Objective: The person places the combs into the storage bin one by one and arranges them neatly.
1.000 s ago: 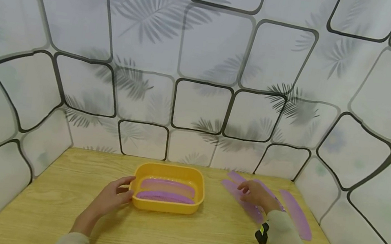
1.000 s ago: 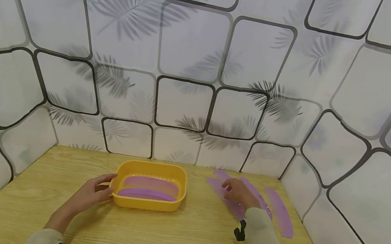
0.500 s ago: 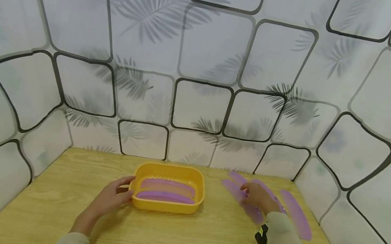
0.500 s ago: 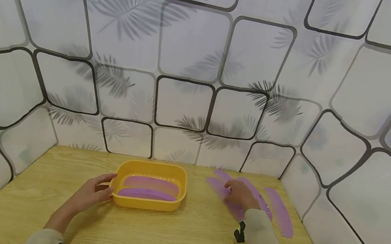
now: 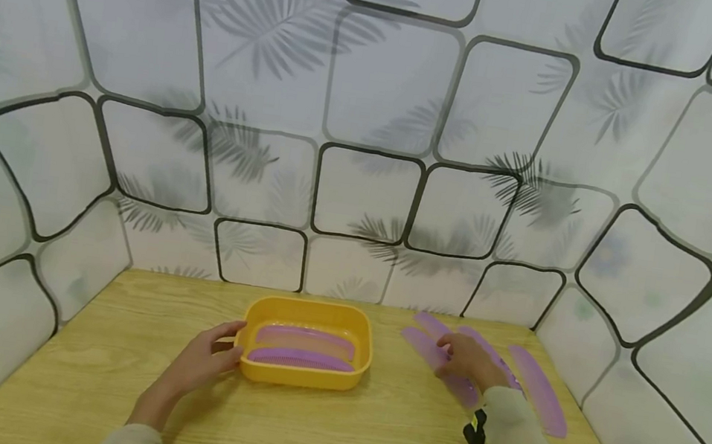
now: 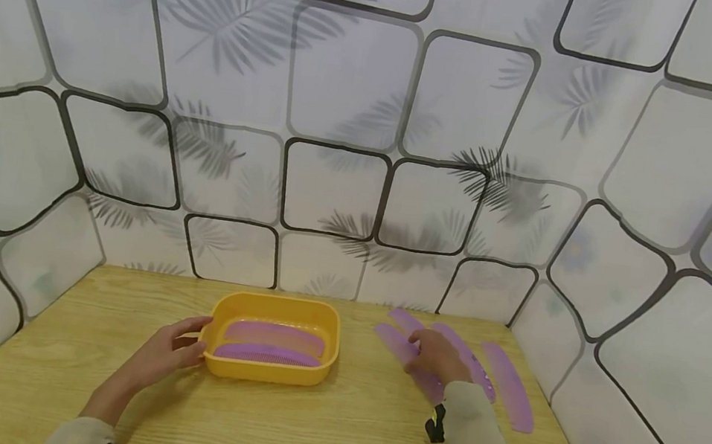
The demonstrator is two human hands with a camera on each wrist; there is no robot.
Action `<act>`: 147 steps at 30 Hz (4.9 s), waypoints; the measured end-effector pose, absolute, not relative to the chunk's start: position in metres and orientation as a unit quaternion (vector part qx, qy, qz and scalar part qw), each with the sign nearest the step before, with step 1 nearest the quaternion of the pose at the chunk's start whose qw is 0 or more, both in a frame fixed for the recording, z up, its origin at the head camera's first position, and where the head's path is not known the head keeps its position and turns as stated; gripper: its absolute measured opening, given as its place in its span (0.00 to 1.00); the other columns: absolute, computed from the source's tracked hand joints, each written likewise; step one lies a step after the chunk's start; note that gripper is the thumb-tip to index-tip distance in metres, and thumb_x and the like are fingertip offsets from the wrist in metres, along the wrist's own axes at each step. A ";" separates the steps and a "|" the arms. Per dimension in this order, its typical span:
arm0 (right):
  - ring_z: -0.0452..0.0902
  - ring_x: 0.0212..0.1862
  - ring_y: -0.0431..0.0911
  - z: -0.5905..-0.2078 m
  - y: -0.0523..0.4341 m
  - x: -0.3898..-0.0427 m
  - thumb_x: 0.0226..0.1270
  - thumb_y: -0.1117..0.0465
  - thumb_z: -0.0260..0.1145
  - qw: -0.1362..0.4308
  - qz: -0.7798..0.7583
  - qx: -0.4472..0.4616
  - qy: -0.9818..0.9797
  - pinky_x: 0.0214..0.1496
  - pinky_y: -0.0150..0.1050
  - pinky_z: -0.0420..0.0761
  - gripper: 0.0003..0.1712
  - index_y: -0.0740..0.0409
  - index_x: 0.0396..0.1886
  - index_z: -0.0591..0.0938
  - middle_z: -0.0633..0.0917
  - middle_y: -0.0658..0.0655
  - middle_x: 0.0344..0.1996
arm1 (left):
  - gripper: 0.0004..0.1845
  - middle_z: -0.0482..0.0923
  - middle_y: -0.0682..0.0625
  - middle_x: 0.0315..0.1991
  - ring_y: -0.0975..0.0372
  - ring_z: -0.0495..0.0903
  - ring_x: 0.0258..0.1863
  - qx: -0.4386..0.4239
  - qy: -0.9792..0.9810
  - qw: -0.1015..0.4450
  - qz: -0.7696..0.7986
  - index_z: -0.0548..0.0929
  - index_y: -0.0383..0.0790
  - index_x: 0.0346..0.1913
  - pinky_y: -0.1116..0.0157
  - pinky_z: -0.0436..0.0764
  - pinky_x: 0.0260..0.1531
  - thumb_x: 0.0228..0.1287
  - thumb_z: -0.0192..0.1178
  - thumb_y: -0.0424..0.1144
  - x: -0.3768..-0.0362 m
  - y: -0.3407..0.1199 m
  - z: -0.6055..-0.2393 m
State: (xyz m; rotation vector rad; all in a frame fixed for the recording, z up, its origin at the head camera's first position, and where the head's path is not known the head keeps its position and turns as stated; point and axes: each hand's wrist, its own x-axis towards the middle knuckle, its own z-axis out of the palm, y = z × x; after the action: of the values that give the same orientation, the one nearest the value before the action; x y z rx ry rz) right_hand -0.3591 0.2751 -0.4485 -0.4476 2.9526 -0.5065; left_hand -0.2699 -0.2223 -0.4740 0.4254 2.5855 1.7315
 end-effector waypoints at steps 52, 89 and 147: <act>0.85 0.42 0.56 -0.453 0.283 -0.360 0.56 0.73 0.75 0.012 -0.241 -0.184 0.953 0.41 0.49 0.87 0.27 0.65 0.57 0.83 0.86 0.66 0.42 | 0.33 0.67 0.25 0.71 0.36 0.76 0.65 0.134 0.823 0.002 0.551 0.64 0.26 0.76 0.62 0.90 0.51 0.76 0.61 0.37 -0.270 -0.223 -0.474; 0.81 0.32 0.48 -0.432 0.277 -0.365 0.65 0.72 0.70 -0.004 -0.266 -0.255 0.930 0.29 0.33 0.79 0.20 0.70 0.57 0.84 0.88 0.68 0.40 | 0.33 0.66 0.23 0.70 0.34 0.76 0.65 0.147 0.821 -0.003 0.551 0.63 0.24 0.75 0.61 0.90 0.50 0.76 0.60 0.36 -0.271 -0.224 -0.476; 0.82 0.35 0.45 -0.389 0.237 -0.387 0.67 0.72 0.69 0.006 -0.264 -0.281 0.923 0.31 0.33 0.79 0.21 0.62 0.60 0.85 0.88 0.64 0.41 | 0.32 0.65 0.23 0.71 0.33 0.75 0.65 0.147 0.825 -0.006 0.546 0.63 0.24 0.75 0.61 0.90 0.51 0.77 0.59 0.35 -0.272 -0.223 -0.474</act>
State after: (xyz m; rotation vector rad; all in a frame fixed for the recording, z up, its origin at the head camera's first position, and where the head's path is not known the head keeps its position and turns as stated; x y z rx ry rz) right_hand -0.3875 0.2366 -0.3889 -0.8787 2.8875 -0.8247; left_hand -0.2716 -0.2229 -0.4737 0.4636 2.6018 1.7203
